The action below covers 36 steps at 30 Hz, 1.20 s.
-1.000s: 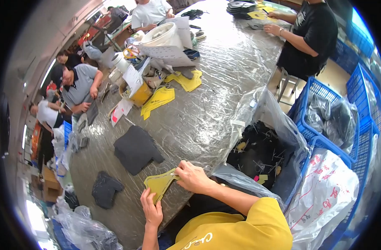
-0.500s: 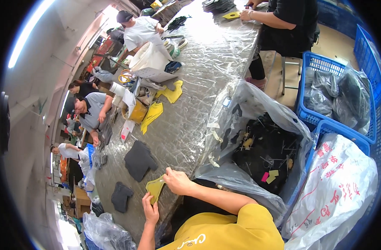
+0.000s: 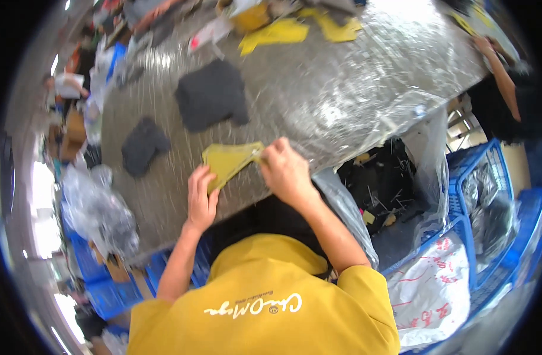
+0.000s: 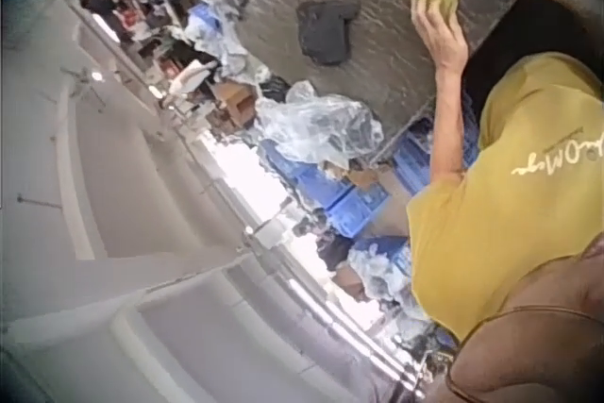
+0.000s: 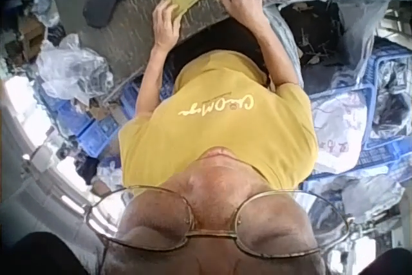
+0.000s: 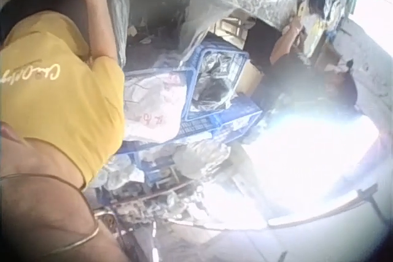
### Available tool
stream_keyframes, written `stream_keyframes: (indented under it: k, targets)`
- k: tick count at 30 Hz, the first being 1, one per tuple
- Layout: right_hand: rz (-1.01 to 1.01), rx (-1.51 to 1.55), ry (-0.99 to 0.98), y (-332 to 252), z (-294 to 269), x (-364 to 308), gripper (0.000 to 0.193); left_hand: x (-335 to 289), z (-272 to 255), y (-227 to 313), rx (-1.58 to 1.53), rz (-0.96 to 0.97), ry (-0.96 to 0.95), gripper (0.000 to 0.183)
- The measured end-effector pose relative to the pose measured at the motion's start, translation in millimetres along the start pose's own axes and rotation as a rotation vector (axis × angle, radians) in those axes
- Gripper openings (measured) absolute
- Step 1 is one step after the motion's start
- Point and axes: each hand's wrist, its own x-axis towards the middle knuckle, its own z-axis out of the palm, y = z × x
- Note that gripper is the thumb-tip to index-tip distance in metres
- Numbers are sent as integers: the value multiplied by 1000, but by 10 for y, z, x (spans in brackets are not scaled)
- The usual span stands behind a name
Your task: Tracing a shoe component pattern onto black material with a white marking pen.
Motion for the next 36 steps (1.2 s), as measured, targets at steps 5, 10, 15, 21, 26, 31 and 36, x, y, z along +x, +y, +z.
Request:
stream_keyframes:
  k: [5,10,15,21,26,31,36]
  targets:
    - [51,-4,-85,-96,-28,20,22,-51,-16,-32,-63,-65,-15,44]
    - [123,-69,-163,-215,-42,17,26,-110,-20,-30,-132,-114,-41,47]
    - [143,-90,-194,-249,-53,42,28,-114,-4,-56,-156,-138,-58,52]
    - [106,-82,-190,-257,-50,62,30,-110,-35,-85,-72,-124,-82,54]
    - [118,-110,-191,-246,-62,50,29,-95,17,-68,-65,-106,-50,58]
    - [147,-115,-167,-235,-32,25,26,-115,31,-77,-78,-79,-66,47]
    - [139,-133,-129,-247,-5,41,25,-119,66,-98,-32,-59,-47,49]
